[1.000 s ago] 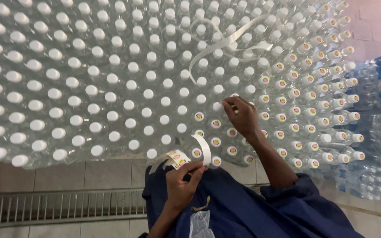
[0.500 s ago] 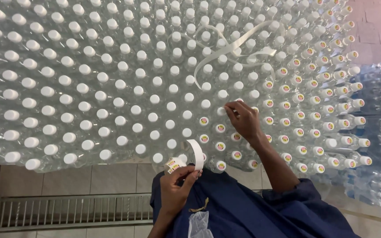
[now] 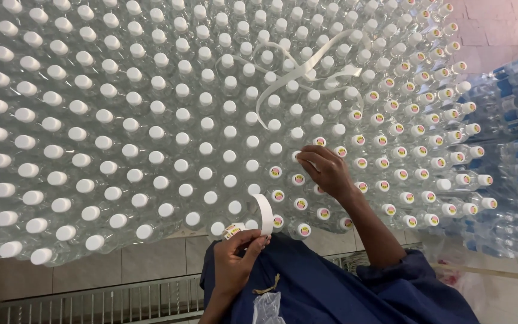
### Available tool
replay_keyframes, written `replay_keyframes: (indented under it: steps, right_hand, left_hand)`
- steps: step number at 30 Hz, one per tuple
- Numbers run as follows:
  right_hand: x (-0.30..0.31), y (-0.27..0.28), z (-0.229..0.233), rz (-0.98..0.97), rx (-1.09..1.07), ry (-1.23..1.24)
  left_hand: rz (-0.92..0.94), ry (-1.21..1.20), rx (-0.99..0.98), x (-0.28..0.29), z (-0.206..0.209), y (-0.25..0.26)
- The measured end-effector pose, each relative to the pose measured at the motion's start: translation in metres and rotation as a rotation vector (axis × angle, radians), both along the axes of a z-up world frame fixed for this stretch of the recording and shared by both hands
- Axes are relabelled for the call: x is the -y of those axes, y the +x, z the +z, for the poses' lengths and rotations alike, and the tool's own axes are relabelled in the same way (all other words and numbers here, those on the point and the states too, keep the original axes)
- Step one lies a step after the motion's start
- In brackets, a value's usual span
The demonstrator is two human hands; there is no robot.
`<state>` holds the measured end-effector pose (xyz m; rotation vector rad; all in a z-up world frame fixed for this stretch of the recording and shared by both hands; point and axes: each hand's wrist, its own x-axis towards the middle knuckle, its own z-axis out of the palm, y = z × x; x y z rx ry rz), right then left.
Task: Applying small circular stickers to the caps of numerous water bottles arranged in a grid.
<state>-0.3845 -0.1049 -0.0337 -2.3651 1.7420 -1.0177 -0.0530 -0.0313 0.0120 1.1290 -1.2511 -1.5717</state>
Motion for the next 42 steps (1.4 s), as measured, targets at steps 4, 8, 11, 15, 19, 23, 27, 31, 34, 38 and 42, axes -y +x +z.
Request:
replay_keyframes:
  steps: [4, 8, 11, 15, 19, 23, 27, 31, 34, 38, 42]
  right_hand:
    - [-0.007, -0.011, -0.012, 0.043, -0.072, 0.047]
    - [-0.008, -0.01, -0.004, 0.101, -0.152, 0.003]
    - [-0.008, -0.014, 0.001, 0.098, -0.167, -0.04]
    - [-0.015, -0.029, 0.005, 0.008, -0.247, -0.041]
    - [-0.023, -0.01, 0.017, -0.106, -0.126, -0.053]
    - [-0.063, 0.078, 0.088, 0.037, 0.201, -0.02]
    - [-0.079, 0.11, 0.102, 0.229, 0.21, -0.017]
    - [-0.082, 0.108, 0.084, 0.148, 0.439, 0.055]
    - [-0.086, 0.106, 0.087, 0.077, 0.523, 0.16]
    - [-0.089, 0.099, 0.076, 0.035, 0.631, 0.265]
    - [-0.087, 0.091, 0.073, 0.093, 0.715, 0.327]
  left_hand:
    - [-0.009, 0.001, -0.017, 0.001, -0.004, 0.001]
    - [-0.015, 0.021, -0.034, 0.003, -0.006, 0.002]
    - [-0.032, 0.031, -0.024, 0.004, -0.007, 0.003]
    - [-0.031, 0.079, -0.041, 0.005, -0.006, 0.003]
    - [-0.034, 0.103, -0.04, 0.01, -0.003, -0.005]
    - [0.019, 0.228, 0.005, 0.017, -0.012, -0.024]
    - [-0.018, 0.13, 0.03, 0.02, -0.021, -0.032]
    - [-0.15, 0.031, -0.071, 0.021, -0.021, -0.03]
    - [-0.114, -0.099, -0.01, 0.021, -0.023, -0.034]
    - [-0.122, -0.34, 0.095, 0.026, -0.006, -0.035]
    - [-0.111, -0.48, 0.13, 0.026, 0.004, -0.036]
